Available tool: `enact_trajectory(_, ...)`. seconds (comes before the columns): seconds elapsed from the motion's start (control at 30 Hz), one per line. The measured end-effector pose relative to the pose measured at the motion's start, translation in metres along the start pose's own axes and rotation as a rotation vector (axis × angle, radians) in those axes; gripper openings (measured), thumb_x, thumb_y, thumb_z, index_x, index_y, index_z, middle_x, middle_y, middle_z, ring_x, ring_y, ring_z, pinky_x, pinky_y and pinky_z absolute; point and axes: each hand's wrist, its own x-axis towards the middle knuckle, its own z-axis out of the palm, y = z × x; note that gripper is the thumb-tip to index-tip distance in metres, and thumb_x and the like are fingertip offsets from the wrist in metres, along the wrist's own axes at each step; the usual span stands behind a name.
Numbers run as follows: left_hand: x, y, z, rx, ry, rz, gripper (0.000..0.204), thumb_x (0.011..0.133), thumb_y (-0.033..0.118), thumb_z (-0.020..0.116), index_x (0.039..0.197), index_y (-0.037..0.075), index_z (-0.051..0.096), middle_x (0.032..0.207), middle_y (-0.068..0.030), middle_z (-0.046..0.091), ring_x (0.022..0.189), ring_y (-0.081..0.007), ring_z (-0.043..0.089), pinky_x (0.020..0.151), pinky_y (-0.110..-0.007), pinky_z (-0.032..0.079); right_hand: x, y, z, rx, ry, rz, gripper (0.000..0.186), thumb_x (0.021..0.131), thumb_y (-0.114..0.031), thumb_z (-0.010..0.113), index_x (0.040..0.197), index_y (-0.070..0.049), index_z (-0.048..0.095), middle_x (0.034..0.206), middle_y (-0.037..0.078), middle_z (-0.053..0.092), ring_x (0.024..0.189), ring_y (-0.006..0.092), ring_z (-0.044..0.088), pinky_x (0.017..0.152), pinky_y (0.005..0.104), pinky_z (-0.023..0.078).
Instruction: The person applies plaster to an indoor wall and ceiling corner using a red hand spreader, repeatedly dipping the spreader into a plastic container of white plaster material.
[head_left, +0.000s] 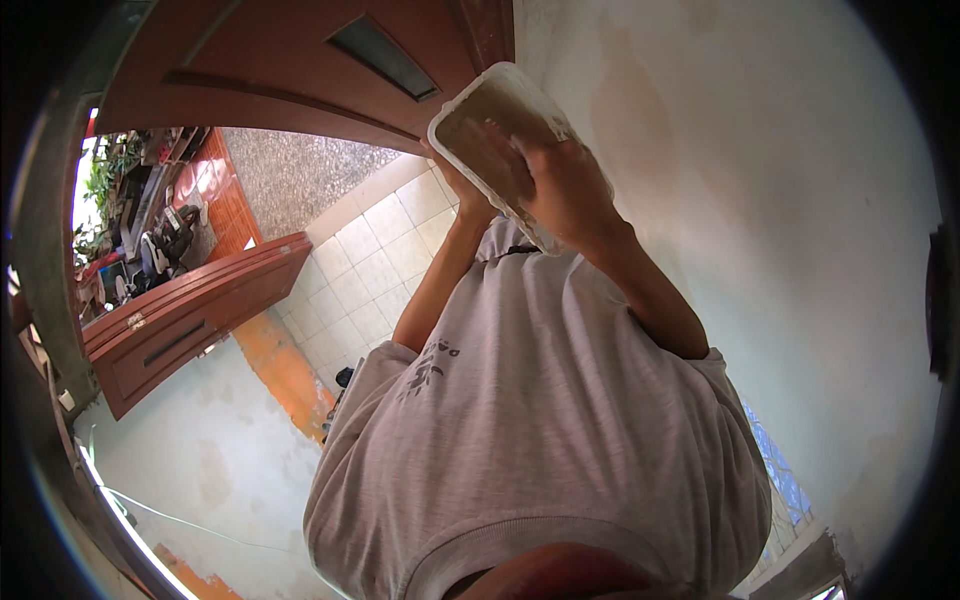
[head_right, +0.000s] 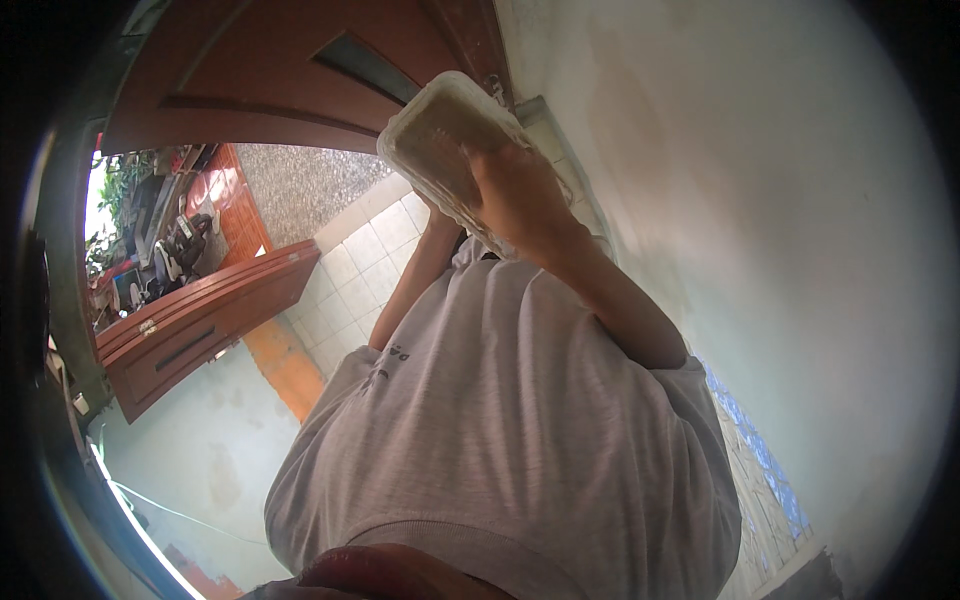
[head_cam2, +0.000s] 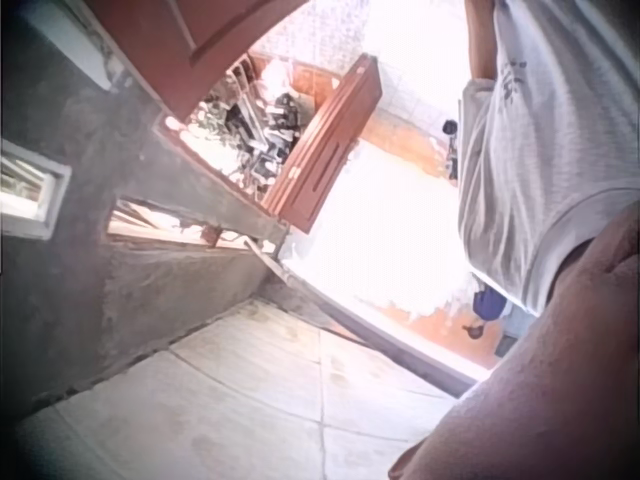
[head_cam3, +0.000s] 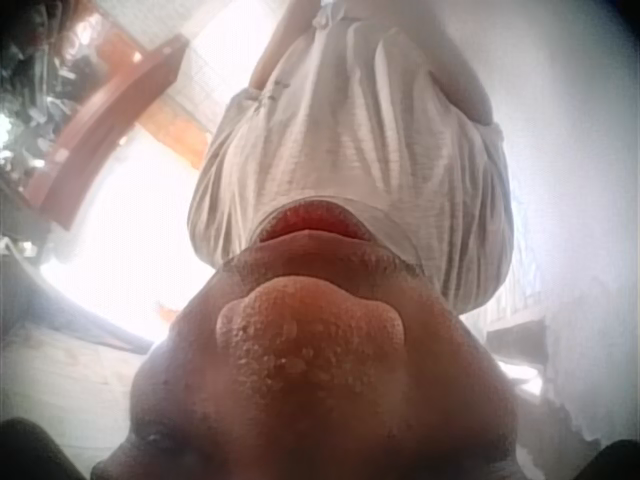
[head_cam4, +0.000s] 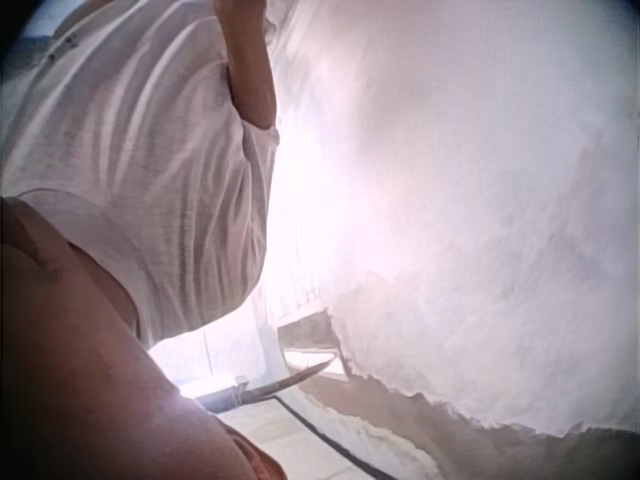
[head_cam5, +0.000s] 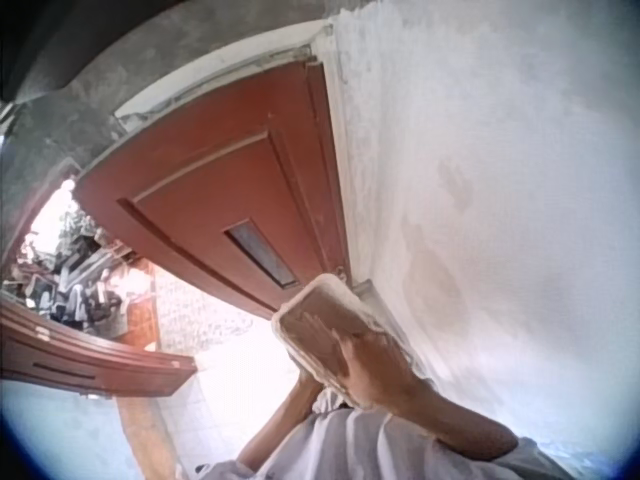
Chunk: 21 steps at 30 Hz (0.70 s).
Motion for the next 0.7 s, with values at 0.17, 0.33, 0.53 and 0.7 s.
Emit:
enact_trajectory(0.17, -0.005, 0.023, 0.042, -0.270, 0.057, -0.045, 0.070, 0.104, 0.065, 0.028, 0.146, 0.011, 0.044, 0.141, -0.0090, 0.052, 0.129, -0.0237, 0.050, 0.110, -0.037, 0.043, 0.004, -0.005, -0.018, 0.038, 0.002, 0.113, 0.020, 0.088, -0.006, 0.064, 0.106, 0.000, 0.065, 0.079, 0.023, 0.068, 0.075, 0.0437, 0.068, 0.071, 0.0511, 0.055)
enact_trajectory(0.33, -0.012, 0.006, 0.022, -0.137, 0.006, -0.023, 0.063, 0.106, 0.052, 0.031, 0.152, 0.011, 0.036, 0.149, -0.0084, 0.046, 0.137, -0.0244, 0.045, 0.116, -0.040, 0.038, -0.005, 0.020, 0.022, -0.008, -0.016, -0.018, 0.039, 0.086, -0.004, 0.064, 0.125, -0.004, 0.063, 0.093, 0.027, 0.069, 0.085, 0.0456, 0.067, 0.078, 0.0504, 0.055)
enact_trajectory(0.53, -0.011, 0.016, 0.044, -0.238, -0.067, -0.053, 0.072, 0.105, 0.062, 0.022, 0.154, 0.011, 0.034, 0.152, -0.0080, 0.044, 0.139, -0.0254, 0.043, 0.118, -0.041, 0.035, 0.008, -0.005, -0.017, 0.005, -0.100, 0.207, 0.050, 0.083, -0.003, 0.066, 0.132, -0.006, 0.058, 0.101, 0.027, 0.069, 0.094, 0.0433, 0.069, 0.085, 0.0509, 0.056)
enact_trajectory(0.7, -0.006, 0.024, 0.070, -0.112, -0.003, 0.022, 0.068, 0.108, 0.059, 0.019, 0.155, 0.011, 0.032, 0.154, -0.0079, 0.041, 0.143, -0.0251, 0.038, 0.122, -0.041, 0.027, 0.010, 0.011, 0.009, -0.057, -0.048, 0.089, 0.048, 0.082, 0.001, 0.064, 0.129, -0.005, 0.062, 0.108, 0.027, 0.068, 0.097, 0.0424, 0.069, 0.086, 0.0511, 0.056)
